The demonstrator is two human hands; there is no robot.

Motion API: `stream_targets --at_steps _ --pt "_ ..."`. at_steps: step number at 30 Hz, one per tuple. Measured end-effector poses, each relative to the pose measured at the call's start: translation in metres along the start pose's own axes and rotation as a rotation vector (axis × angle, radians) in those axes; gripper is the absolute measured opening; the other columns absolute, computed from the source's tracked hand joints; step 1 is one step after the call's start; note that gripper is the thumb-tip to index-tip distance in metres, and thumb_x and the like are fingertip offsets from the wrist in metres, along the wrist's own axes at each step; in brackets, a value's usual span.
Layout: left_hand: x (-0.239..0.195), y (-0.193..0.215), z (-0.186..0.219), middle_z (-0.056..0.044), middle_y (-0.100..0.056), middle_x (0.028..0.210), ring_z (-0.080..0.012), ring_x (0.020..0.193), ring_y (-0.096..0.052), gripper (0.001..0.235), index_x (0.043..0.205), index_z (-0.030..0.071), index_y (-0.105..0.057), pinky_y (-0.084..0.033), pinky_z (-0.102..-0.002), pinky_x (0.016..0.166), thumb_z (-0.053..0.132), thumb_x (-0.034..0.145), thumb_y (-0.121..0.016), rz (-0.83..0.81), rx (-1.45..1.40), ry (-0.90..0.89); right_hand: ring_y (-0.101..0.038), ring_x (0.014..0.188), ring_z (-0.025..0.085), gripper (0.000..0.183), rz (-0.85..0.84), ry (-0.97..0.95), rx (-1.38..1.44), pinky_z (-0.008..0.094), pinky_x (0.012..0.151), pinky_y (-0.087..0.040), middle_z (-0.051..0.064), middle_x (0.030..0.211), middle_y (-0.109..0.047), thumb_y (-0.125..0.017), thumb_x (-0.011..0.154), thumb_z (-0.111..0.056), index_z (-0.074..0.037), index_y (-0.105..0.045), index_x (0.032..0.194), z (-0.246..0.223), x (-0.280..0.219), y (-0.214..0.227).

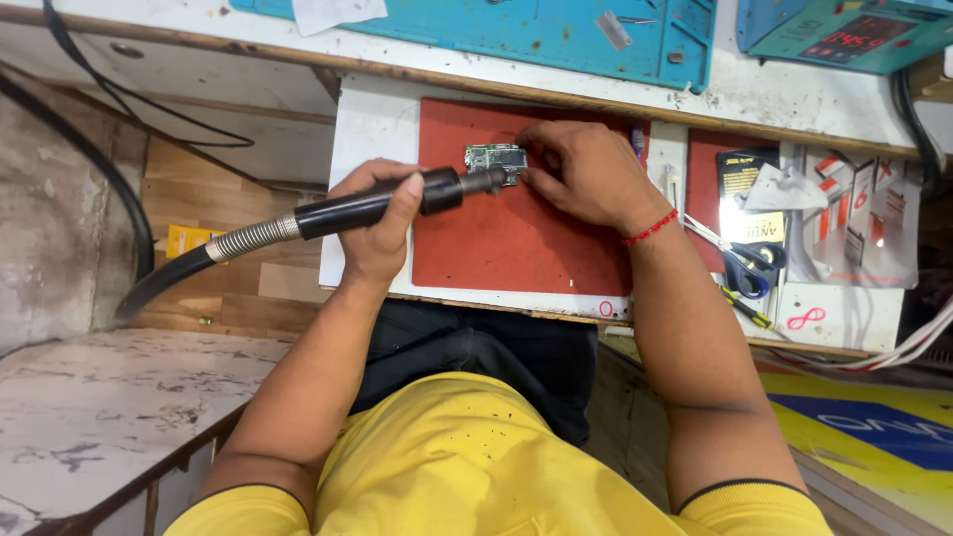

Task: The person uses a hot air gun to heat a small circuit board placed on a red mat. After heating, the person uses a purple tool to scrape and clean the surface of the board, removing residue or flux.

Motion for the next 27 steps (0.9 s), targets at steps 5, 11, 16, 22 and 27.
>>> stream_targets --at_steps 5,11,16,22,27 --pt "0.0013 -0.0002 -0.0019 -0.004 -0.071 0.093 -0.0104 0.088 -0.064 0.022 0.104 -0.001 -0.070 -0.052 -0.026 0.084 0.020 0.100 -0.076 -0.018 0.016 -0.026 -0.065 0.074 0.034 0.031 0.025 0.045 -0.021 0.045 0.064 -0.051 0.012 0.082 -0.067 -0.077 0.086 -0.019 -0.009 -0.072 0.116 0.0035 -0.0020 -0.0021" --pt "0.0035 -0.0017 0.0005 -0.006 -0.075 0.097 -0.0124 0.090 -0.069 0.025 0.106 0.000 -0.069 -0.055 -0.027 0.087 0.024 0.101 -0.075 -0.103 -0.085 -0.028 -0.063 0.071 0.032 0.031 -0.009 0.024 -0.033 0.043 0.063 -0.050 0.011 0.079 -0.064 -0.079 0.087 -0.017 -0.009 -0.073 0.117 0.0040 -0.0037 -0.0009" --pt "0.0025 0.0002 -0.0011 -0.003 -0.071 0.089 -0.0098 0.081 -0.064 0.026 0.105 -0.001 -0.070 -0.052 -0.025 0.078 0.024 0.100 -0.076 0.029 0.039 0.006 -0.063 0.071 0.030 0.030 0.019 0.073 -0.017 0.042 0.063 -0.050 0.010 0.080 -0.064 -0.080 0.089 -0.017 -0.009 -0.073 0.117 0.0013 -0.0035 -0.0003" --pt "0.0002 -0.0008 -0.0015 -0.003 -0.071 0.092 -0.0090 0.083 -0.065 0.025 0.106 0.000 -0.071 -0.053 -0.025 0.079 0.024 0.101 -0.076 0.012 0.060 -0.034 -0.062 0.070 0.029 0.031 0.005 0.054 -0.008 0.042 0.063 -0.049 0.010 0.079 -0.063 -0.081 0.090 -0.017 -0.008 -0.073 0.118 0.0020 -0.0047 0.0002" --pt "0.0016 0.0004 -0.0008 -0.003 -0.071 0.087 -0.0092 0.079 -0.064 0.023 0.104 0.000 -0.072 -0.052 -0.024 0.077 0.023 0.100 -0.076 0.053 0.086 0.009 -0.061 0.069 0.029 0.031 0.003 0.066 -0.022 0.042 0.062 -0.049 0.010 0.079 -0.062 -0.081 0.090 -0.016 -0.008 -0.073 0.119 0.0030 -0.0041 -0.0004"
Point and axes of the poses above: each hand's wrist, its own x-axis towards the middle knuckle, its own y-axis out of the back of the hand, z = x × y, the point moved 2 cm from there along x, towards the middle knuckle
